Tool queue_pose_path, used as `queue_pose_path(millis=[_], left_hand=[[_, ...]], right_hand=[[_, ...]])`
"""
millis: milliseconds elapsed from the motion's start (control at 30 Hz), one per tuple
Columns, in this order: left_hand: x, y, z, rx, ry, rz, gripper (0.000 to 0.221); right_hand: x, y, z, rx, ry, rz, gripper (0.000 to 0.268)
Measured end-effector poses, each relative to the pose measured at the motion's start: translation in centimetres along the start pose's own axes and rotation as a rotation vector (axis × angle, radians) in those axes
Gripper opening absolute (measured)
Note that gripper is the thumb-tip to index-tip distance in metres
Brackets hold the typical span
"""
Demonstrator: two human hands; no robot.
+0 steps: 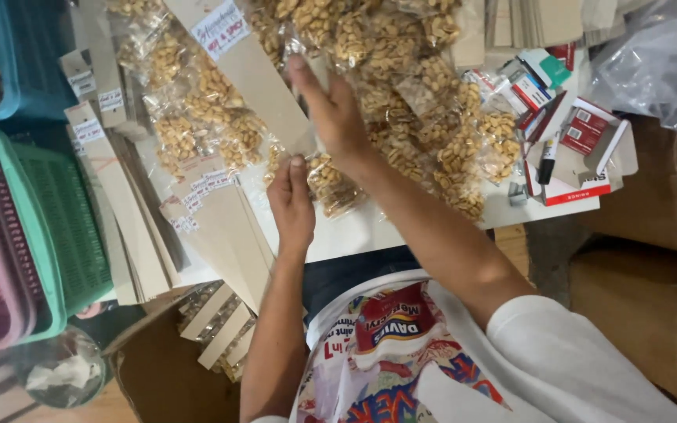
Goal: Stapling small plastic bags filled with nuts onto cardboard strips for retail display.
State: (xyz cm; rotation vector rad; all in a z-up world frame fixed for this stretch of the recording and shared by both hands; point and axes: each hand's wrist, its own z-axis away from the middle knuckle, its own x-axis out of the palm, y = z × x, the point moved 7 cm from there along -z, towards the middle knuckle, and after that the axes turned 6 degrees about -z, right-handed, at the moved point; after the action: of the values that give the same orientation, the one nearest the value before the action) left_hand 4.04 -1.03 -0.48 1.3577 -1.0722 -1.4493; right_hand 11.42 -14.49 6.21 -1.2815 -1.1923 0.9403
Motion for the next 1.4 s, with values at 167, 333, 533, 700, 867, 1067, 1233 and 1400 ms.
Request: queue_pose_path(millis=[167, 333, 533, 700, 867, 1067, 1233, 1400], left_hand=[[1.2, 1.7, 1.8, 0.152, -0.1, -0.268, 0.049], [1.9, 1.3, 2.9, 0.051, -0.117, -0.132, 0.038], [2.2, -4.4, 0.3, -0.468, 0.005, 0.294, 0.048], [2.0, -5.2, 1.1, -0.681, 0.041, 0.498, 0.072], [2.2, -5.0, 0.9, -0.513, -0.08, 0.548, 0.05], [1.7, -0.4, -0.2, -0.231, -0.085, 0.231, 0.035], [1.7, 1.1, -0.1, -0.085, -0.144, 0.067, 0.04], [2.7, 1.2, 0.5, 0.049, -0.329, -0.063, 0.054]], right_hand=[[-0.7, 0.0, 1.2, 0.053, -0.045, -0.198, 0.053], [-8.5, 1.0, 3.6, -0.152, -0.101, 0.412, 0.039], [-15.5, 1.8, 2.8, -0.272, 0.106, 1.213, 0.03], [-10.6, -1.2, 2.5, 0.087, -0.453, 0.184, 0.007], [-6.3, 1.4, 1.7, 0.058, -0.501, 0.522, 0.021], [-5.1, 3.1, 1.4, -0.04, -0.284, 0.593, 0.025], [-2.9, 1.6, 0.7, 0.12, -0.033, 0.039, 0.05], [-2.8, 3.6, 0.7, 0.192, 0.053, -0.178, 0.056]])
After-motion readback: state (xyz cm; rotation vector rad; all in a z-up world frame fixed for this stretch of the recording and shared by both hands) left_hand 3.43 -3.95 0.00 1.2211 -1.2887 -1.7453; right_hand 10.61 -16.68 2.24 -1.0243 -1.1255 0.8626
